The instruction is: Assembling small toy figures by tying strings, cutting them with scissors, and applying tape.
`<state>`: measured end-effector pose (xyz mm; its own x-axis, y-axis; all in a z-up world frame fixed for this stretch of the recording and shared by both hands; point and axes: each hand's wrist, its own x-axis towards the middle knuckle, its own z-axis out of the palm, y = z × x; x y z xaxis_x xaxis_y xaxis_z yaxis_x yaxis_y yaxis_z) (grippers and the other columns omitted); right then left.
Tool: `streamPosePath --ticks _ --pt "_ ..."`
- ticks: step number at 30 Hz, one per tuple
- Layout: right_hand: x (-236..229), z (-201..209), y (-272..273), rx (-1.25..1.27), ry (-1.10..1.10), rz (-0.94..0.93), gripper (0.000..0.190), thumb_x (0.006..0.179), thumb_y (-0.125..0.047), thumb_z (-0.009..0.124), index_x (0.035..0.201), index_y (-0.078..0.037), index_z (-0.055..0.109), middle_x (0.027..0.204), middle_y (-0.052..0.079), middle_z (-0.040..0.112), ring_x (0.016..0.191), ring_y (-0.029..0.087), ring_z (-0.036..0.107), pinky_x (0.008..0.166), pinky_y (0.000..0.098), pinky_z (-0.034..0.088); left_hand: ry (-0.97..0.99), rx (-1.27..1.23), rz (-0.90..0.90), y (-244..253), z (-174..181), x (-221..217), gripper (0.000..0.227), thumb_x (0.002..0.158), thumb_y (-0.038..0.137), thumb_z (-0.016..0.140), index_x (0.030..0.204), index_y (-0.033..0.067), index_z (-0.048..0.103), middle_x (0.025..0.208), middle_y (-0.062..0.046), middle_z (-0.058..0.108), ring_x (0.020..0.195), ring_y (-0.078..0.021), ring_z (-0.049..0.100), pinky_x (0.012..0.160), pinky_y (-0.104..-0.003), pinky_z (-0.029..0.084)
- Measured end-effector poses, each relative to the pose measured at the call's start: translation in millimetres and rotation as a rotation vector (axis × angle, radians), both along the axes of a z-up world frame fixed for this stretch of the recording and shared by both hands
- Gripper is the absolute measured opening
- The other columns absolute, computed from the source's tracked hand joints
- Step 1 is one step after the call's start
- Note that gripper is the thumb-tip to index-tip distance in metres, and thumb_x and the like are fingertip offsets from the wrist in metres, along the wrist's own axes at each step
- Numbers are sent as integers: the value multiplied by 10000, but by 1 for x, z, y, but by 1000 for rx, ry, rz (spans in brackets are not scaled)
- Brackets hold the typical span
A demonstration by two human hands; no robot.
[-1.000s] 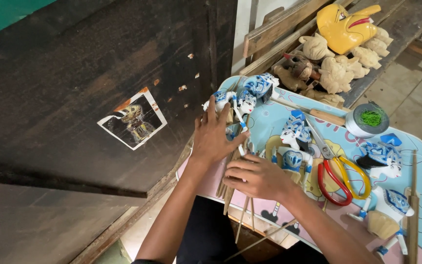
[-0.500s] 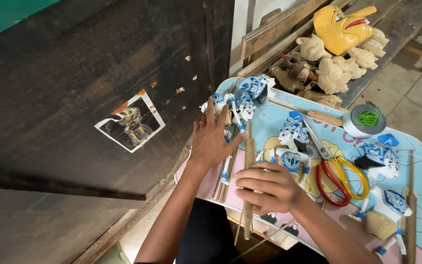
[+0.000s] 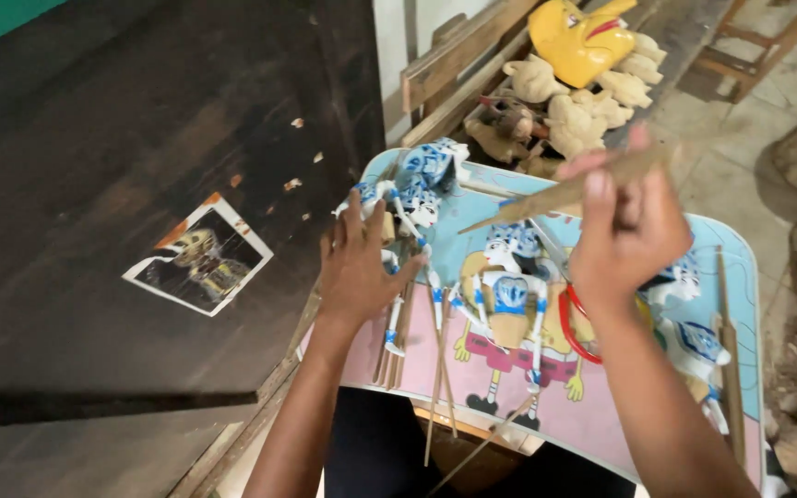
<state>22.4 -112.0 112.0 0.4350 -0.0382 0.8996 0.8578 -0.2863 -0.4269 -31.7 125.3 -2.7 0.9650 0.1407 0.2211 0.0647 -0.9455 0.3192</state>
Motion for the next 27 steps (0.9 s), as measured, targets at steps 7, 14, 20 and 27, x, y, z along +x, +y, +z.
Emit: streamPosePath --ticks 7,14,20,27 --pt "49 20 -33 -15 55 2 180 1198 -59 525 1266 62 640 870 154 664 741 215 677 730 306 515 34 17 -2 -3 7 6 976 916 764 466 1600 95 277 1675 -238 126 1498 -503 188 1141 -655 216" --pt "63 15 -43 -102 351 -60 314 1120 106 501 1423 31 541 1078 283 617 492 183 668 344 229 576 8 28 -35 -13 -4 16 958 930 740 463 1596 74 289 1680 -234 73 1515 -530 40 1156 -693 153" --pt "72 -97 -42 -712 514 -328 439 989 -108 487 1318 159 602 838 372 635 759 563 670 618 626 539 106 -6 -84 -54 48 14 864 953 667 509 1559 60 406 1661 -273 190 1533 -522 99 1219 -639 97" --pt "53 -132 -45 -692 825 -273 509 940 -158 565 1389 82 539 1040 358 609 917 604 651 742 656 578 -388 27 -335 -82 -29 43 442 948 417 615 1264 113 670 1070 -66 631 1201 -308 542 866 -415 529"
